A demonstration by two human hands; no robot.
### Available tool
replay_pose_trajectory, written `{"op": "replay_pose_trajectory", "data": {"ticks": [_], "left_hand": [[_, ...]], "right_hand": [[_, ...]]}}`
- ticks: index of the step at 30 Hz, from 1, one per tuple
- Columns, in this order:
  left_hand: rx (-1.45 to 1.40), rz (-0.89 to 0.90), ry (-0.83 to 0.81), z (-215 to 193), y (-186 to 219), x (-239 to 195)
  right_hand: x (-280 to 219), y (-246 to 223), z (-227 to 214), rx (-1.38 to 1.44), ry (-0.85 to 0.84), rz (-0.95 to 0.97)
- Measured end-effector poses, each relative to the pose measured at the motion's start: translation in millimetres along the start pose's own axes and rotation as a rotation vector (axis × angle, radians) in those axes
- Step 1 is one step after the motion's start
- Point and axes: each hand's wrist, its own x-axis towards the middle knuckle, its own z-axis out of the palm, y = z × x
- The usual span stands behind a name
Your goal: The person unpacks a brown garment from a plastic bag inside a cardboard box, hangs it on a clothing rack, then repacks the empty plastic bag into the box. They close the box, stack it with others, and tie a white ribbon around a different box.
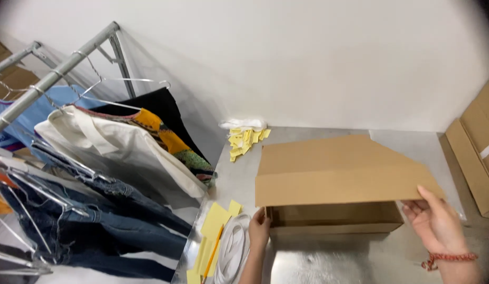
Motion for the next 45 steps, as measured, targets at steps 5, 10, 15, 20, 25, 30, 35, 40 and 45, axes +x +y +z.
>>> {"op": "replay_pose_trajectory", "data": {"ticks": [5, 10, 15, 20, 25, 30, 35, 40, 45], "left_hand": [[0.164, -0.066, 0.077, 4, 66, -46], [0.403, 0.100, 0.056, -9, 25, -13], [0.409, 0.144, 0.004, -23, 32, -15], [0.444, 0.172, 0.024, -20, 36, -20], [0.458, 0.256, 0.015, -14, 43, -25], [0.590, 0.853, -0.015, 11, 89, -27], [0.816, 0.522, -0.311, 61, 79, -3], [1.281, 0.264, -0.309, 102, 33, 41], [1.451, 0.348, -0.194, 104, 46, 66]], "right_hand": [[34, -81, 157, -0.078, -0.155, -0.250], [125, -78, 234, -0.505, -0.176, -0.480], [191, -63, 272, -0.884, -0.209, -0.340], [220, -36, 261, -1.040, -0.198, -0.210], [195, -14, 211, -1.165, -0.182, -0.150], [157, 38, 122, -1.336, -0.393, 0.271], [130, 122, 31, -1.505, -0.397, 0.243], [115, 165, 2, -1.910, -0.362, 0.037], [115, 152, 30, -1.973, -0.176, 0.002]]}}
